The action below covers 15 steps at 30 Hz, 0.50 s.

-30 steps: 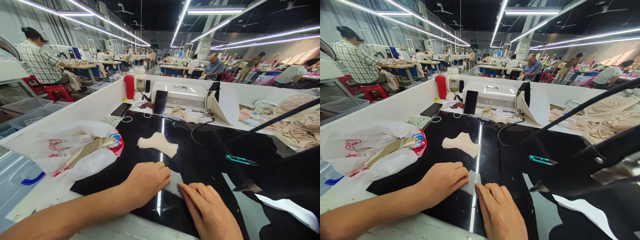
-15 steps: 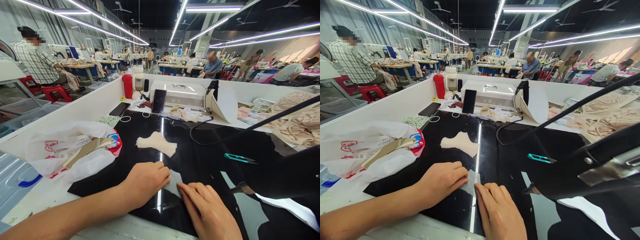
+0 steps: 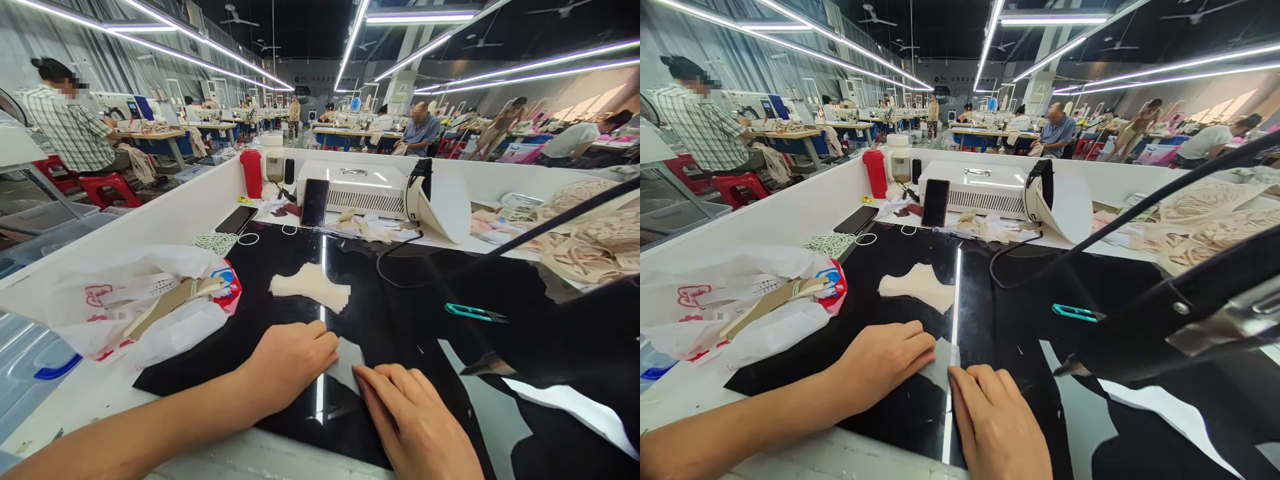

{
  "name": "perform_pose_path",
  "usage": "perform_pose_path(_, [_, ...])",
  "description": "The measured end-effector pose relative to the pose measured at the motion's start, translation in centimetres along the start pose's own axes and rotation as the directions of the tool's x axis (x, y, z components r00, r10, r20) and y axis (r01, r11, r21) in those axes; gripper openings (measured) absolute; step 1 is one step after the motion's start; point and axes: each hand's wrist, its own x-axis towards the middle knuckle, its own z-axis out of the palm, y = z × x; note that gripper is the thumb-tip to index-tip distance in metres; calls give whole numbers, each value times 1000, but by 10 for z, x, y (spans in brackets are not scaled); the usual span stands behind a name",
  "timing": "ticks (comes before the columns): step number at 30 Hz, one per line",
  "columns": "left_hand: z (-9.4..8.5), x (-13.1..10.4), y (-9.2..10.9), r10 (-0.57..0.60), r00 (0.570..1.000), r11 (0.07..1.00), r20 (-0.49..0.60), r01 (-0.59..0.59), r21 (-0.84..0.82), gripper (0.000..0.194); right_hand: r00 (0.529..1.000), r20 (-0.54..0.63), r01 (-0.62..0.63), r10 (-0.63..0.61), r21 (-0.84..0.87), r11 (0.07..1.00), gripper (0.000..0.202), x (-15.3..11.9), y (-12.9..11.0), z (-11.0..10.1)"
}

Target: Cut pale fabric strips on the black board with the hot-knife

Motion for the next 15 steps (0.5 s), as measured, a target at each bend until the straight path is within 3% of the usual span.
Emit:
perform_pose_path(6, [-1,0,-1,115,979,989,-170,-98,107,16,999,-38,3,-2,23,1000,30,0,-1,2])
perform_pose_path(12, [2,-1,9,258,936,957,-239,-282,-73,20,999,-25,21,-21,17,1000,26,-1,-2,4])
perform_pose_path(15, [5,0,10,276,930,945,-242,-308,-109,26,1000,-30,1,-1,9,1000,28,0,-2,3])
